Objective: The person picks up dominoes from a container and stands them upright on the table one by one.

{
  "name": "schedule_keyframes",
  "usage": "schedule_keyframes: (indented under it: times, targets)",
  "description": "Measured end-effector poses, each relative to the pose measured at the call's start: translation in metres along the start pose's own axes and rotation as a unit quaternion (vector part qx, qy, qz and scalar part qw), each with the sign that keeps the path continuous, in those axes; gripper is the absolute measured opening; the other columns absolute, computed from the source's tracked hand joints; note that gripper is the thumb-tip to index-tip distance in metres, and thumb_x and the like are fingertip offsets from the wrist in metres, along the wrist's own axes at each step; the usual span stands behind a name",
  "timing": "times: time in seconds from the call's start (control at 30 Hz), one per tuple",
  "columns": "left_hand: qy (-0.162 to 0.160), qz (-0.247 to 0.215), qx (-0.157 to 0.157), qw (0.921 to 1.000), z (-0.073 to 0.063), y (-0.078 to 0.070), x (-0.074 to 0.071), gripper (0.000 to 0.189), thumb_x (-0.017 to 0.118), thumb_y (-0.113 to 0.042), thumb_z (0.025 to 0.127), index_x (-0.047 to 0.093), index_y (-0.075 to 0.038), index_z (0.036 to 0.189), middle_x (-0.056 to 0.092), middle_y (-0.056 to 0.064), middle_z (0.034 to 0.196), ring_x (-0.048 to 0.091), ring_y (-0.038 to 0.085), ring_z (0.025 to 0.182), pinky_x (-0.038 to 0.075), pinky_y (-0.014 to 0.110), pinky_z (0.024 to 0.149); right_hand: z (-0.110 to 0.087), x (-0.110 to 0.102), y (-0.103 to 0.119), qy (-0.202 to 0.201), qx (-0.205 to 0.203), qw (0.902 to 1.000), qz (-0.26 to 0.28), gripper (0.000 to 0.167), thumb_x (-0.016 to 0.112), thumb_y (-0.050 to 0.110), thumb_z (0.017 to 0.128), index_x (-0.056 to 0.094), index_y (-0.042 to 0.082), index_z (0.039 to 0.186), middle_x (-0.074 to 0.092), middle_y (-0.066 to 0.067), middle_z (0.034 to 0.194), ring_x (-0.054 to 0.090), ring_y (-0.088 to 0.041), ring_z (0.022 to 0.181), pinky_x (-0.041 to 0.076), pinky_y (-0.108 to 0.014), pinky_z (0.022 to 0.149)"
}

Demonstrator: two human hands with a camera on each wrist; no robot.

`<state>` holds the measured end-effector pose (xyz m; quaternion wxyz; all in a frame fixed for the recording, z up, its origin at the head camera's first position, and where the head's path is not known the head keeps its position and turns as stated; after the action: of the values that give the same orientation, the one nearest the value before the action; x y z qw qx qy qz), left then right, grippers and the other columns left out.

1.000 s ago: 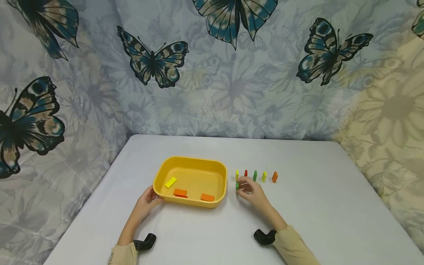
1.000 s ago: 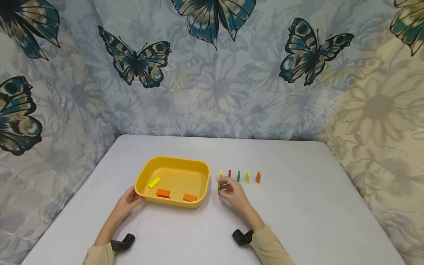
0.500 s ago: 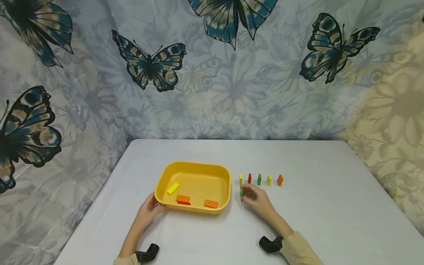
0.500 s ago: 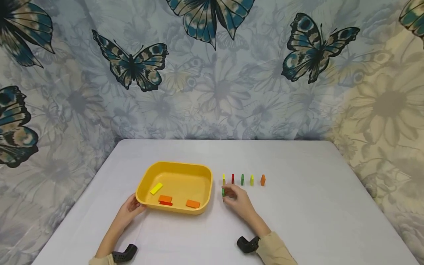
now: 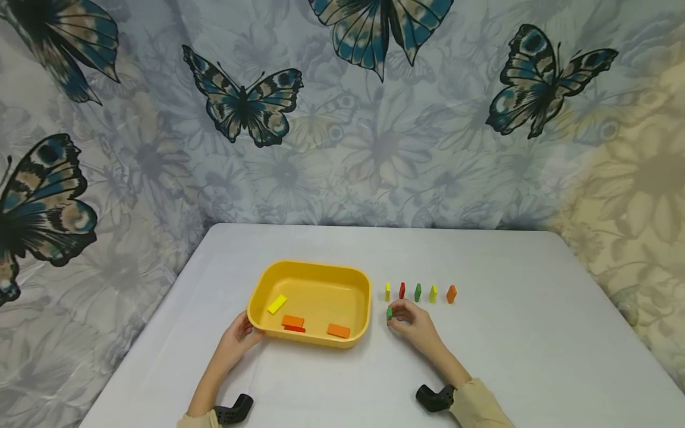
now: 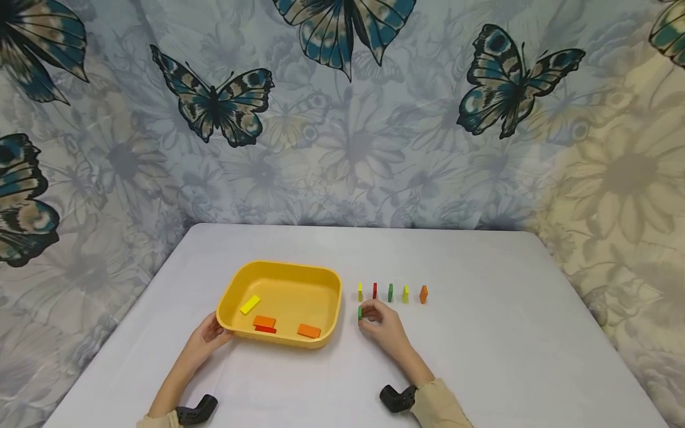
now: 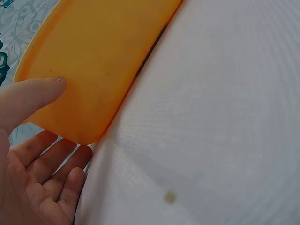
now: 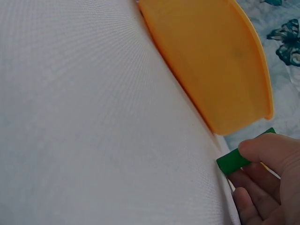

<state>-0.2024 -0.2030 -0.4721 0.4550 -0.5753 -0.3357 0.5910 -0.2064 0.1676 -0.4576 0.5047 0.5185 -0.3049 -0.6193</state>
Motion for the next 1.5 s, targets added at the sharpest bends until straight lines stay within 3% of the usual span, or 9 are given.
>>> schedule_keyframes:
  times: [0.07,0.27,0.53,0.67,0.9,1.03,1.13,1.3,1.5]
  targets:
    - [-0.002,0.007,0.006,1.0,0.0,-0.007,0.001,0.056,0.064,-0.002,0.08,0.037,0.012,0.128,0.047,0.027,0.122,0.046,0.035,0.107,0.041,0.035,0.087,0.001,-0.001,0.0,-0.002,0.013,0.9999,-0.004,0.026,0.065,-0.016,0.07,0.056,-0.011,0.094,0.059,-0.019,0.09,0.056,-0.036,0.085,0.047,-0.045,0.072]
    - [-0.002,0.015,0.018,0.9997,0.006,0.013,0.001,0.056,0.065,-0.004,0.08,0.039,0.007,0.129,0.048,0.024,0.122,0.048,0.032,0.107,0.04,0.039,0.089,0.002,-0.003,-0.001,-0.001,0.046,0.9989,-0.014,0.029,0.066,-0.014,0.07,0.055,-0.01,0.097,0.059,-0.017,0.093,0.056,-0.034,0.089,0.047,-0.042,0.075]
    - [-0.002,0.007,0.001,1.0,0.002,0.023,-0.003,0.06,0.068,-0.012,0.08,0.039,0.004,0.13,0.048,0.02,0.124,0.047,0.029,0.109,0.039,0.027,0.089,0.002,0.002,-0.001,0.009,0.069,0.9975,-0.002,0.031,0.066,-0.013,0.071,0.055,-0.01,0.1,0.058,-0.018,0.096,0.055,-0.034,0.092,0.045,-0.043,0.079]
    - [0.002,0.008,0.002,1.0,0.002,0.023,-0.003,0.059,0.067,-0.009,0.08,0.039,0.004,0.13,0.048,0.021,0.123,0.046,0.03,0.109,0.038,0.037,0.09,0.002,0.003,0.0,0.017,0.067,0.9976,0.0,0.039,0.067,-0.012,0.071,0.051,-0.013,0.107,0.056,-0.022,0.1,0.053,-0.035,0.094,0.044,-0.045,0.08]
    - [0.002,-0.002,0.017,0.9998,0.004,0.023,-0.003,0.059,0.066,-0.005,0.08,0.037,0.006,0.131,0.046,0.024,0.124,0.045,0.034,0.11,0.034,0.049,0.091,0.004,0.001,-0.004,0.001,-0.04,0.9981,0.047,0.058,0.069,-0.016,0.067,0.039,-0.019,0.117,0.046,-0.034,0.112,0.045,-0.044,0.103,0.038,-0.05,0.083]
    - [0.005,0.01,0.017,0.9998,0.003,0.024,-0.006,0.06,0.066,-0.006,0.08,0.036,0.006,0.131,0.047,0.023,0.124,0.045,0.033,0.11,0.037,0.043,0.09,0.004,-0.001,-0.009,-0.052,-0.129,0.9871,0.08,0.06,0.066,-0.025,0.062,0.039,-0.02,0.116,0.043,-0.029,0.115,0.041,-0.039,0.108,0.038,-0.041,0.089]
    - [0.003,0.017,0.018,0.9997,0.004,0.024,-0.009,0.06,0.066,-0.007,0.081,0.037,0.006,0.131,0.047,0.022,0.124,0.046,0.031,0.11,0.039,0.037,0.09,0.007,0.0,-0.004,-0.081,-0.163,0.9778,0.104,0.058,0.062,-0.028,0.063,0.038,-0.021,0.115,0.043,-0.026,0.115,0.041,-0.032,0.109,0.038,-0.033,0.09]
    - [0.004,-0.005,0.012,0.9999,0.006,0.019,-0.01,0.057,0.064,-0.005,0.082,0.037,0.006,0.131,0.048,0.023,0.122,0.046,0.031,0.109,0.036,0.042,0.091,0.013,0.009,0.031,-0.102,-0.17,0.9709,0.135,0.047,0.057,-0.031,0.065,0.038,-0.024,0.108,0.039,-0.038,0.105,0.045,-0.026,0.102,0.041,-0.029,0.087]
    - [0.01,-0.005,0.015,0.9998,0.003,0.005,-0.005,0.055,0.063,0.0,0.081,0.037,0.011,0.129,0.049,0.026,0.119,0.046,0.034,0.107,0.036,0.049,0.089,0.027,0.04,0.067,-0.056,-0.136,0.9838,0.102,0.036,0.063,-0.021,0.07,0.045,-0.021,0.101,0.048,-0.03,0.099,0.048,-0.038,0.093,0.044,-0.045,0.08]
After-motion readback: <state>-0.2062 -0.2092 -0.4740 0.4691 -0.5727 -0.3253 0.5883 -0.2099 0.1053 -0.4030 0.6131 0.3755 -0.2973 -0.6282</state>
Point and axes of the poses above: each hand's wrist, its own z-axis towards the middle knuckle, its own x-axis out of the palm, y = z × x, the point moved 3 cm from there along z, towards the middle knuckle
